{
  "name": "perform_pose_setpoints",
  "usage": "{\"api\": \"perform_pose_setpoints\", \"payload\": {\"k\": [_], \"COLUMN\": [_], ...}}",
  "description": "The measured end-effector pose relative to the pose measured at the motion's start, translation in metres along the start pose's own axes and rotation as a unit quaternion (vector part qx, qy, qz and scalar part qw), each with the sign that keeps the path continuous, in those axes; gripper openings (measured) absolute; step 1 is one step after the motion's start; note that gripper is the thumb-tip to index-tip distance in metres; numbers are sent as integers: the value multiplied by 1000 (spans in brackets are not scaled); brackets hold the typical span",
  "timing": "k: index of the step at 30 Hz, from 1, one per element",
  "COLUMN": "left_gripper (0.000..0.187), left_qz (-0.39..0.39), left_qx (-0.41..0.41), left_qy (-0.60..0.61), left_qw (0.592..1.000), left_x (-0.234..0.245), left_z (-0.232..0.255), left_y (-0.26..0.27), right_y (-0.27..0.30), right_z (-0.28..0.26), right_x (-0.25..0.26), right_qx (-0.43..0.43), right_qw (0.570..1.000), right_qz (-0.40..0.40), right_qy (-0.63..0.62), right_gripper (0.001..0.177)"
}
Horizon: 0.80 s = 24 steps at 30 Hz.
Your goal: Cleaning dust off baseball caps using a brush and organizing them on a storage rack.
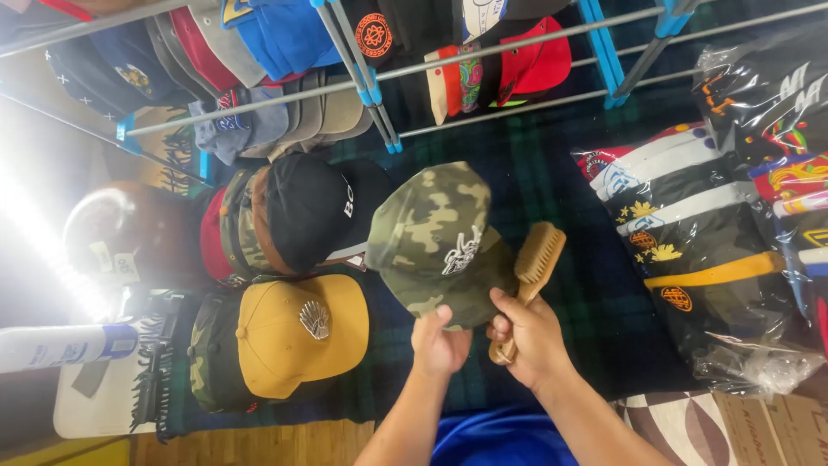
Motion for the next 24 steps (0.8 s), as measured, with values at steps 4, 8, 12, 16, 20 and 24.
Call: {"api": "perform_pose_setpoints", "payload": {"k": [4, 8, 12, 16, 20, 24], "left_gripper": [58, 51, 46, 49, 46, 45], "left_qz": [210, 167, 198, 176, 134, 174], "left_qx": [7, -3, 22, 34, 28, 39], "left_qy": [79, 77, 103, 112, 65, 39], "left_qw": [974, 983, 975, 977, 988, 983], "left_x": [51, 51, 50, 42, 33, 44], "left_z": [21, 53, 52, 45, 44, 36], "left_y": [-1, -9, -9, -14, -19, -19], "right_y": [-8, -4, -20, -7, 6, 10], "right_z": [-11, -59, -61, -42, -32, -43], "right_x": [20, 21, 19, 2, -8, 4], "right_qx": [65, 191, 376, 491, 548, 496], "right_qw": [997, 959, 785, 693, 569, 688], "right_qz": [23, 46, -16, -71, -59, -69], "right_qy": [45, 204, 492, 524, 610, 526], "right_gripper": [37, 39, 64, 50, 27, 54]}}
Point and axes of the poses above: each hand's wrist, its own y-axis away from the middle knuckle, its own x-axis out of the back of the hand, z = x × y, the point moved 10 cm from there along -y, towards the middle knuckle, and after that the axes turned 7 degrees about x, right-handed, at the moved point
